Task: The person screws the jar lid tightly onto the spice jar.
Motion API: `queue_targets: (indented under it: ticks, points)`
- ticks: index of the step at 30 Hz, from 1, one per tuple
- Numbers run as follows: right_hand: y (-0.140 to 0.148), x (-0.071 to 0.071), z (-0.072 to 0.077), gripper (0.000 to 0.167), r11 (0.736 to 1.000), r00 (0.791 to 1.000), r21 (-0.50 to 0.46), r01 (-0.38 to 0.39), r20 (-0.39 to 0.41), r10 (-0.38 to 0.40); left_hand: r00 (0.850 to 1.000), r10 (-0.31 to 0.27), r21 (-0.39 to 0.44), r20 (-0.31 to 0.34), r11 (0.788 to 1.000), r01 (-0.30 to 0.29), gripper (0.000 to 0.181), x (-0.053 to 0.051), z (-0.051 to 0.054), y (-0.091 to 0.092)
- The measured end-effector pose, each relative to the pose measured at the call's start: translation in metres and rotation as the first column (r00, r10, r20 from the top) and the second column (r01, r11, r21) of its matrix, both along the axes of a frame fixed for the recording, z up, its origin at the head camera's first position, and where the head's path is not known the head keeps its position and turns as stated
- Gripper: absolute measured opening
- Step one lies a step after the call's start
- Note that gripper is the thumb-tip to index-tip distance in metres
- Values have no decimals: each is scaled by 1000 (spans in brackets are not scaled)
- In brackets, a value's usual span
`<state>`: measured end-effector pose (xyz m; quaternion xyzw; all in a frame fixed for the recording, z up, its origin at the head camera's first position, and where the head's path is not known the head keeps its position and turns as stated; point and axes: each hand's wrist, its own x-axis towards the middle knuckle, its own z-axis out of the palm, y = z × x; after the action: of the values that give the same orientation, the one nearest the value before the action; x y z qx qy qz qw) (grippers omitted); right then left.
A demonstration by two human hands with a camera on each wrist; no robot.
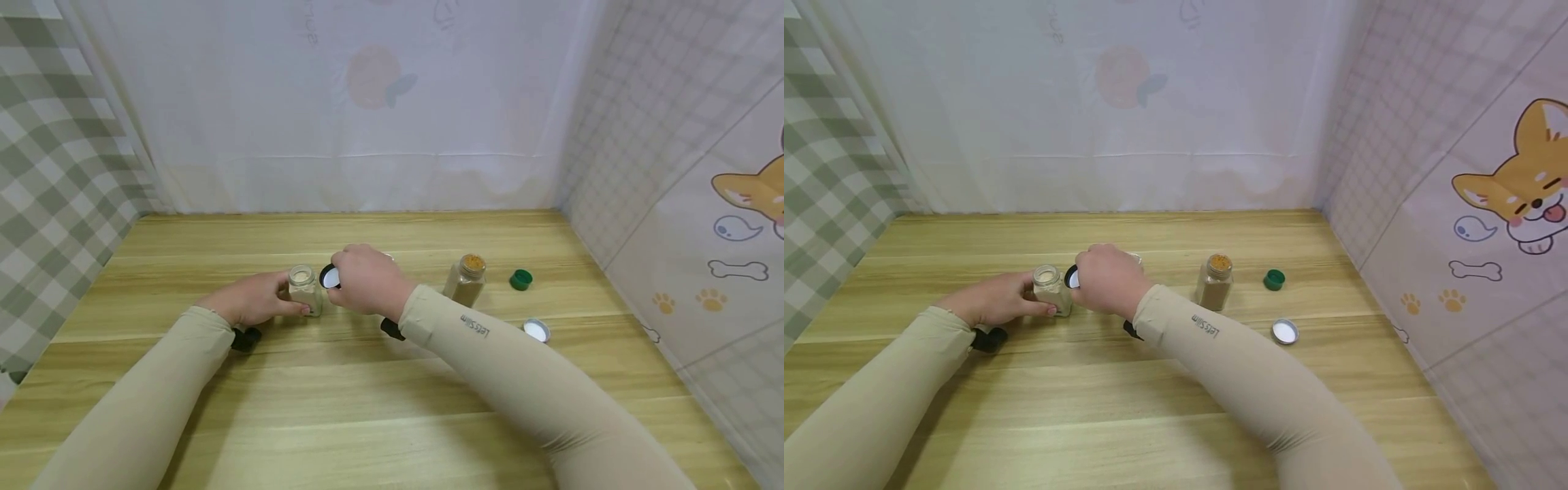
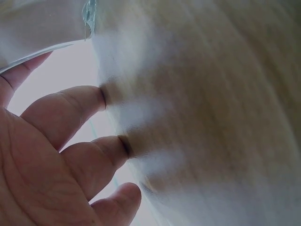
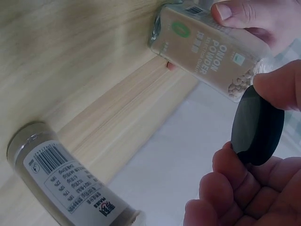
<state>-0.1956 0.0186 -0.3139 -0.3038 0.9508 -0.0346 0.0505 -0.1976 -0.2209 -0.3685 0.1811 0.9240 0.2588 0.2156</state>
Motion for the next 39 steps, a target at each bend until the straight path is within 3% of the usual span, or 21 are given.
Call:
queue_targets:
  ticks: [16,23,39]
  points:
    - [-4,-1,-3,26,1000,1000,-14,1,0,-1,1000,5,-15,-21,1000,-6,50,-1,-2,0]
    - [-4,-1,-4,24,1000,1000,-22,-14,-13,14,1000,-1,25,-4,1000,1,49,-1,-2,1]
    - [-6,-1,-4,30,1000,1000,0,-15,-22,15,1000,10,11,6,1000,-10,48,1,-1,1]
